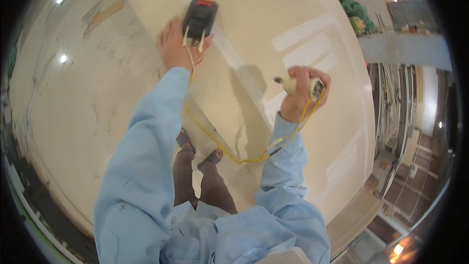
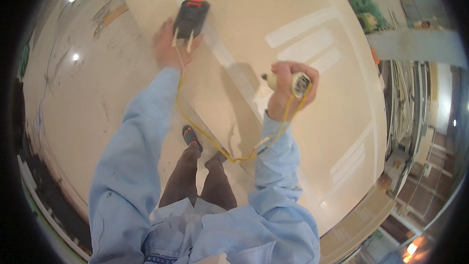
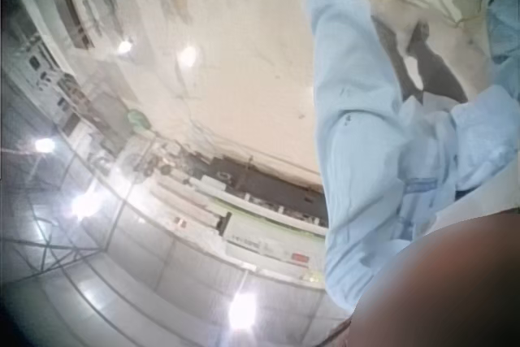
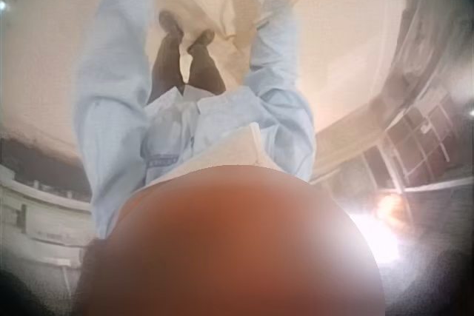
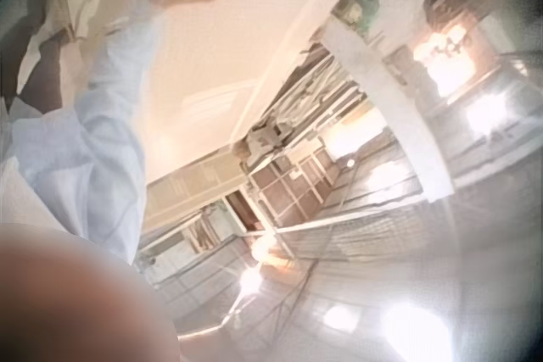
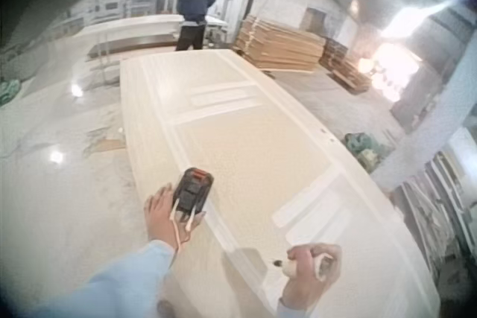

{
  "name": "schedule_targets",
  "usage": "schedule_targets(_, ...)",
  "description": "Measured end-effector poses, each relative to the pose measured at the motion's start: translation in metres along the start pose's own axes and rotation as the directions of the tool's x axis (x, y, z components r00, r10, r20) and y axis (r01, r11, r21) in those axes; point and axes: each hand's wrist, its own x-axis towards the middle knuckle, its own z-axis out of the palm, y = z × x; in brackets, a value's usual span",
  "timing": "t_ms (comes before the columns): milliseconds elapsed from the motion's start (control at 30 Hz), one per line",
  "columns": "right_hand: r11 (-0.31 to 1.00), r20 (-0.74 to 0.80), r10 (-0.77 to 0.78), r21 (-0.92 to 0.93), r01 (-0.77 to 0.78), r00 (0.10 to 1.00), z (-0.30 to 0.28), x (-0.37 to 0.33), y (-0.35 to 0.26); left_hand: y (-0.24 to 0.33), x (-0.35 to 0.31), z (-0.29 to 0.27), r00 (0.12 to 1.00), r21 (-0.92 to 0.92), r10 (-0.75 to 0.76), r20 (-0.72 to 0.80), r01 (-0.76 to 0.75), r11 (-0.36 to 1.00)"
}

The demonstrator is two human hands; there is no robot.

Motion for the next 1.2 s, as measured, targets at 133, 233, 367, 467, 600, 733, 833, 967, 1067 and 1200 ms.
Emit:
schedule_targets(133,0.987,-0.113,0.123,0.118,-0.11,0.986,-0.054,-0.009,-0.016,-0.001,0.004,0.004,0.989,-0.015,-0.08,0.123,0.082,0.997)
schedule_targets(233,0.991,-0.123,0.13,0.051,-0.124,0.984,-0.076,-0.02,-0.018,0.006,0.008,0.016,0.996,0.03,0.039,0.08,-0.042,0.999)
schedule_targets(367,0.987,-0.12,0.159,0.013,-0.159,0.98,-0.087,-0.031,-0.015,0.018,0.011,0.032,0.99,0.119,0.128,0.06,-0.135,0.984)
schedule_targets(467,0.98,-0.012,0.194,-0.044,-0.195,0.981,-0.084,-0.038,-0.009,0.018,0.011,0.031,0.989,0.102,0.122,0.088,-0.13,0.986)
schedule_targets(600,0.992,0.052,0.114,0.048,-0.117,0.992,-0.08,-0.044,0.002,0.011,0.009,0.031,0.992,0.108,0.039,0.119,-0.052,0.993)
schedule_targets(733,0.991,0.119,0.133,0.006,-0.135,0.984,-0.077,-0.043,0.008,0.005,0.016,0.034,0.989,0.023,0.055,0.135,-0.059,0.998)
schedule_targets(833,0.988,0.125,0.148,0.016,-0.152,0.981,-0.076,-0.045,0.01,0.004,0.015,0.033,0.989,0.075,0.133,0.064,-0.138,0.988)
schedule_targets(967,0.991,0.134,0.127,0.022,-0.131,0.983,-0.076,-0.049,0.015,0.007,0.014,0.032,0.984,0.105,0.176,-0.009,-0.174,0.979)
schedule_targets(1067,0.989,0.16,0.148,-0.036,-0.144,0.976,-0.075,-0.051,0.022,0.01,0.014,0.032,0.978,0.106,0.203,-0.042,-0.198,0.975)
schedule_targets(1200,0.983,0.272,0.06,-0.182,-0.01,0.96,-0.071,-0.051,0.024,0.012,0.015,0.031,0.98,0.113,0.197,-0.027,-0.192,0.975)
